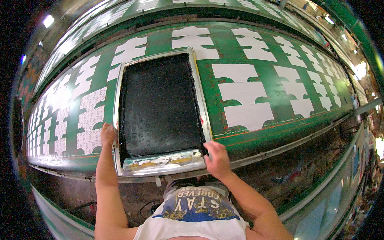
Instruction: The person places white paper cutouts onto a green conveyor belt, then uses a squeegee to spread black ink across a screen printing frame. The person repeats the ink spreading action multiple times.
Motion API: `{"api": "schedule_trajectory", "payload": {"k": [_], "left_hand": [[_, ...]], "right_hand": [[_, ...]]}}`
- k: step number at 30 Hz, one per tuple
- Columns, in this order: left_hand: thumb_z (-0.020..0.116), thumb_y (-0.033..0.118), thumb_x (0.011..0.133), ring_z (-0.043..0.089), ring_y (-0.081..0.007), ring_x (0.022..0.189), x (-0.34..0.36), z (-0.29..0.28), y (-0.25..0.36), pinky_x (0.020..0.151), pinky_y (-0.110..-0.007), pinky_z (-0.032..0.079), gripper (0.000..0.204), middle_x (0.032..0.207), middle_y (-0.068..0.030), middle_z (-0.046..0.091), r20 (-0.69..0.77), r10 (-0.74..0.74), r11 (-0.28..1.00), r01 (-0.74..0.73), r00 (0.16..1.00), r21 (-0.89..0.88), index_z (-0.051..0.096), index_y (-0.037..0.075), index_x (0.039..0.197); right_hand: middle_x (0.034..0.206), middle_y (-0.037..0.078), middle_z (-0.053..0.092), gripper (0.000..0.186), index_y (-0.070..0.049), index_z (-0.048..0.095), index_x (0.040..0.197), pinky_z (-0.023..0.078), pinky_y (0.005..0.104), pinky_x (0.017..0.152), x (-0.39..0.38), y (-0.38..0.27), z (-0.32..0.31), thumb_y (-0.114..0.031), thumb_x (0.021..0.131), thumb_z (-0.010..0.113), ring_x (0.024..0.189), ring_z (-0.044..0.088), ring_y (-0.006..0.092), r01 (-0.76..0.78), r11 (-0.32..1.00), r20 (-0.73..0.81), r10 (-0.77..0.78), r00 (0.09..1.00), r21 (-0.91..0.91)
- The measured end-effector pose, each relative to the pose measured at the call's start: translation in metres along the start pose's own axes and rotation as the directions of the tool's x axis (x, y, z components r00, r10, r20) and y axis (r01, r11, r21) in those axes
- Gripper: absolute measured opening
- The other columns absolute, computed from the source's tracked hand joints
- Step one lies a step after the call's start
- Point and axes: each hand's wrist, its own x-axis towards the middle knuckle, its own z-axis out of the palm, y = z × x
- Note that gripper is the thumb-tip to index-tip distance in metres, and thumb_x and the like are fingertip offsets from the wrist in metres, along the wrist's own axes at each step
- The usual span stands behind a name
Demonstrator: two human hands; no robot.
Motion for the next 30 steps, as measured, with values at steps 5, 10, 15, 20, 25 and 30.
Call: {"api": "schedule_trajectory", "payload": {"k": [5,10,15,20,25,30], "left_hand": [[0.066,0.033,0.101,0.073,-0.0517,0.105,-0.005,-0.013,0.016,0.089,-0.058,0.056,0.028,0.108,-0.028,0.078,-0.01,-0.204,0.969,0.2,0.979,-0.143,0.072,0.008,0.113],[0.068,0.035,0.103,0.072,-0.0515,0.105,-0.003,-0.015,0.017,0.091,-0.056,0.056,0.032,0.108,-0.0278,0.077,-0.015,-0.148,0.979,0.144,0.989,-0.147,0.073,0.005,0.113],[0.073,0.044,0.105,0.075,-0.0435,0.099,0.0,-0.01,0.006,0.089,-0.05,0.056,0.043,0.103,-0.0253,0.078,-0.016,-0.12,0.946,0.109,0.993,-0.305,0.075,0.001,0.109],[0.075,0.041,0.106,0.072,-0.0268,0.088,-0.002,-0.012,0.002,0.082,-0.042,0.055,0.042,0.095,-0.0164,0.077,0.032,-0.096,0.861,0.099,0.995,-0.499,0.076,-0.001,0.105],[0.074,0.039,0.107,0.068,-0.0223,0.092,-0.002,-0.011,-0.003,0.086,-0.039,0.053,0.041,0.095,-0.0121,0.075,0.086,-0.102,0.804,0.133,0.991,-0.58,0.075,-0.001,0.106],[0.073,0.04,0.107,0.064,-0.0181,0.087,0.002,-0.008,-0.014,0.08,-0.036,0.05,0.04,0.091,-0.0069,0.071,0.088,-0.086,0.774,0.122,0.992,-0.622,0.076,0.0,0.105]], "right_hand": [[0.139,0.013,0.067,0.054,-0.003,0.064,0.152,0.061,0.0385,0.088,-0.001,0.067,0.004,-0.011,0.1,0.078,0.112,0.069,0.0206,-0.643,0.704,0.21,0.609,0.765,0.301],[0.126,0.014,0.076,0.052,0.002,0.065,0.15,0.057,0.0354,0.096,-0.006,0.065,0.021,-0.019,0.104,0.076,0.109,0.072,0.0193,-0.834,0.329,0.385,0.77,0.509,0.444],[0.121,0.012,0.076,0.044,0.004,0.071,0.142,0.056,0.0358,0.094,-0.006,0.048,0.035,-0.021,0.107,0.073,0.105,0.07,0.0179,-0.782,0.517,0.217,0.767,0.604,0.348],[0.116,0.01,0.075,0.039,0.002,0.074,0.141,0.055,0.0331,0.088,-0.012,0.045,0.04,-0.019,0.108,0.073,0.098,0.068,0.0155,-0.752,0.589,0.126,0.756,0.642,0.297],[0.117,0.009,0.076,0.038,0.001,0.075,0.141,0.055,0.0305,0.089,-0.011,0.041,0.032,-0.019,0.109,0.073,0.101,0.069,0.0134,-0.747,0.501,0.126,0.788,0.602,0.437],[0.119,0.009,0.079,0.038,0.003,0.076,0.139,0.055,0.0289,0.093,-0.009,0.024,0.007,-0.02,0.109,0.074,0.105,0.07,0.0117,-0.671,0.441,0.133,0.77,0.624,0.596]]}}
